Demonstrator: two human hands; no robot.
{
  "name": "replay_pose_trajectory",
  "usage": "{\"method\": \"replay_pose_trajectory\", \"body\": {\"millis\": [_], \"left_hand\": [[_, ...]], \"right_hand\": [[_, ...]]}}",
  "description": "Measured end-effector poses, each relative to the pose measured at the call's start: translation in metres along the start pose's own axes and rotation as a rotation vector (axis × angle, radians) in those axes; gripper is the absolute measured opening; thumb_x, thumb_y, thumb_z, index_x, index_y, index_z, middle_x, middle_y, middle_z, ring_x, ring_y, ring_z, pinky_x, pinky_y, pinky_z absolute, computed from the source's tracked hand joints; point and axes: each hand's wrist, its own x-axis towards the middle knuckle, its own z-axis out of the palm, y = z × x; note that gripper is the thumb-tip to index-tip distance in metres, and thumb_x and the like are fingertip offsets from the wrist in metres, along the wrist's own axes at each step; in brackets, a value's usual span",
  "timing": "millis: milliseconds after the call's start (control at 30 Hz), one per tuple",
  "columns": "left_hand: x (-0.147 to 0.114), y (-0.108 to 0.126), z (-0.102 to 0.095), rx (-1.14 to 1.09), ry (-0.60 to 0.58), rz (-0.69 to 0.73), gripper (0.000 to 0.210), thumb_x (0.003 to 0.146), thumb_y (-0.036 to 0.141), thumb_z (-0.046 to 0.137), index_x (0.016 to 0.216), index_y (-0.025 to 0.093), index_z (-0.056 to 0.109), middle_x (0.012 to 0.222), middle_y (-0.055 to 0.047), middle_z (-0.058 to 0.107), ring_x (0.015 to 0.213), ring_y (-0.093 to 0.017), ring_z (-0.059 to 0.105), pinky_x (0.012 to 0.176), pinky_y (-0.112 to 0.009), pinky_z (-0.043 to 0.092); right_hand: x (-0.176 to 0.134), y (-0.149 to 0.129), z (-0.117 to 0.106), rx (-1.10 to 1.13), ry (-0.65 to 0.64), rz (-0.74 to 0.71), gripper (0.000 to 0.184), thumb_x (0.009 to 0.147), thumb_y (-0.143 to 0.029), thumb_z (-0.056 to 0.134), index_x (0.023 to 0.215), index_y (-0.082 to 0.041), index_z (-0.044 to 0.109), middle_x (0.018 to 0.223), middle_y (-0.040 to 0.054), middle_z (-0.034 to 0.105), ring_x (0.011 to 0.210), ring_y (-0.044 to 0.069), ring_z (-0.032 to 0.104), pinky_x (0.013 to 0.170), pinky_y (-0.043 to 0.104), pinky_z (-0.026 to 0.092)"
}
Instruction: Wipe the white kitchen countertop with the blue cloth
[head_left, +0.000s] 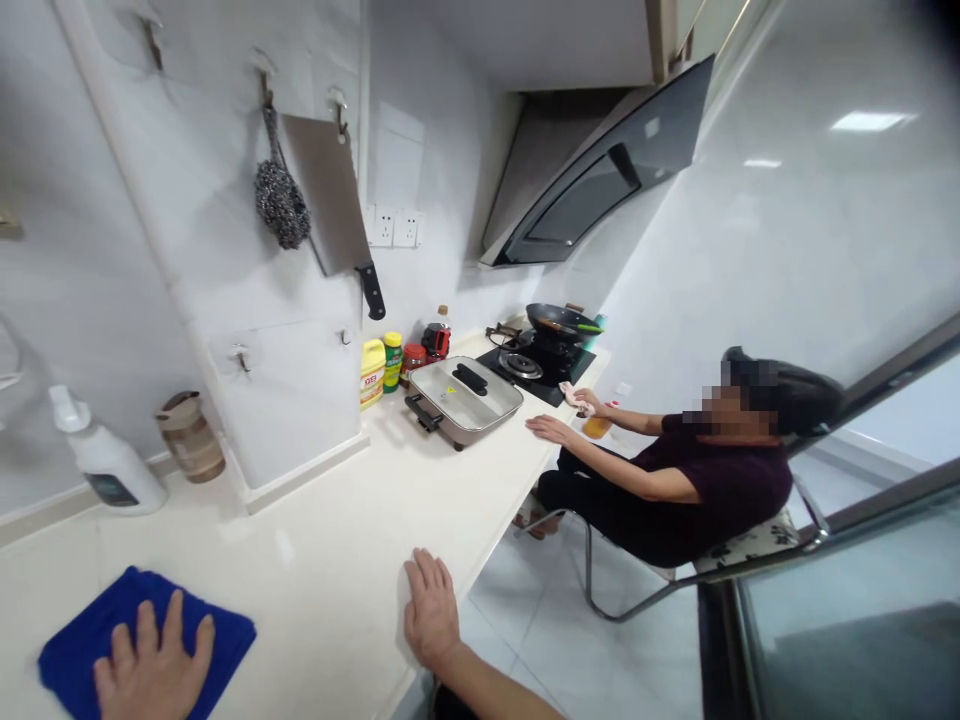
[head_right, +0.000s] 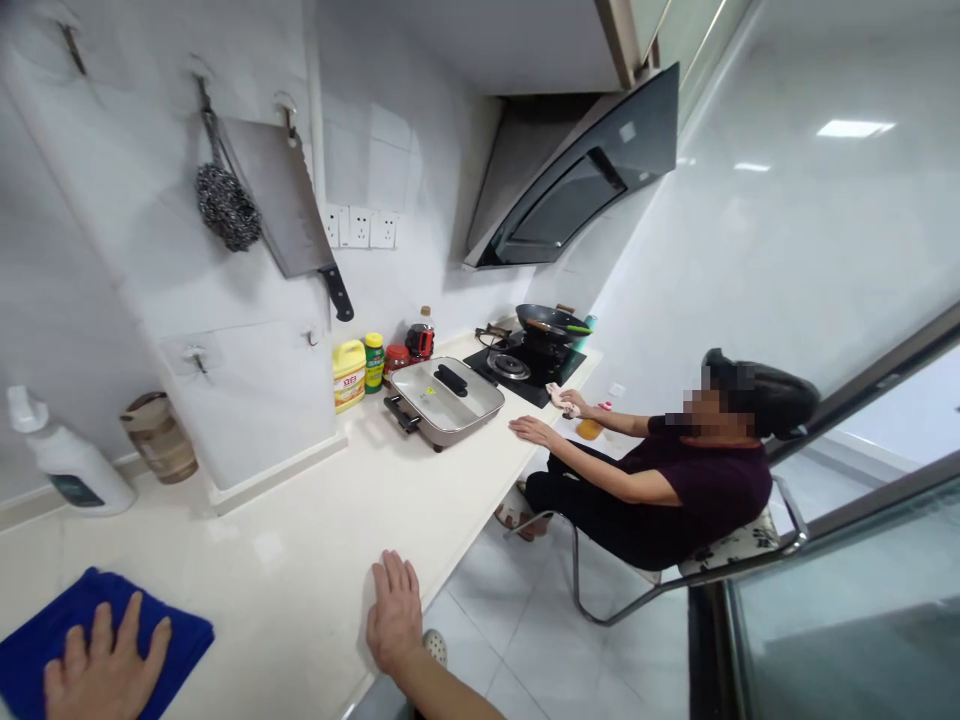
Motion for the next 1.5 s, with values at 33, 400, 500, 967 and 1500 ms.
{"method": "replay_pose_trajectory", "body": {"millis": [33,400,500,967,1500], "left_hand": [[-0.008,0.006,0.002,0.019,0.063,0.031,0.071,0.094,0.047,0.027,0.147,0.003,0.042,0.158,-0.028,0.027,0.149,-0.046,0.011,0.113,-0.069,0.02],[-0.072,0.103,0.038,0.027,0.232,0.376,0.06,0.099,0.036,0.029,0.145,-0.001,0.044,0.16,-0.031,0.02,0.151,-0.041,-0.004,0.118,-0.067,0.016],[-0.079,0.144,0.056,-0.006,0.205,0.413,0.058,0.098,0.033,0.034,0.145,-0.001,0.043,0.161,-0.031,0.017,0.151,-0.042,-0.007,0.118,-0.067,0.016],[-0.076,0.085,0.036,-0.336,0.013,0.32,0.059,0.102,0.04,0.029,0.154,0.012,0.029,0.156,-0.016,0.04,0.147,-0.025,0.032,0.12,-0.05,0.033],[-0.094,0.026,0.012,0.121,0.248,0.151,0.059,0.099,0.035,0.022,0.141,0.004,0.05,0.153,-0.029,0.036,0.153,-0.035,0.008,0.117,-0.063,0.022]], "right_hand": [[0.0,-0.001,-0.001,0.002,-0.005,0.0,0.06,0.085,-0.022,0.053,0.144,-0.017,0.048,0.158,0.0082,0.034,0.149,0.023,0.021,0.126,0.044,0.013],[0.003,-0.007,-0.016,0.022,-0.094,0.031,0.062,0.085,-0.026,0.053,0.145,-0.015,0.046,0.16,0.0098,0.029,0.149,0.025,0.02,0.125,0.045,0.012],[0.004,-0.008,-0.017,0.013,-0.068,0.026,0.061,0.084,-0.026,0.054,0.143,-0.016,0.048,0.159,0.0093,0.032,0.148,0.025,0.022,0.125,0.045,0.013],[0.013,0.006,0.011,0.205,0.296,-0.253,0.058,0.081,-0.007,0.035,0.137,-0.014,0.05,0.141,0.0146,0.053,0.135,0.024,0.045,0.11,0.05,0.045],[0.048,-0.069,0.019,0.051,-0.161,-0.477,0.063,0.1,-0.045,0.04,0.154,-0.014,0.029,0.162,0.007,0.024,0.15,0.024,0.017,0.125,0.043,0.022]]}}
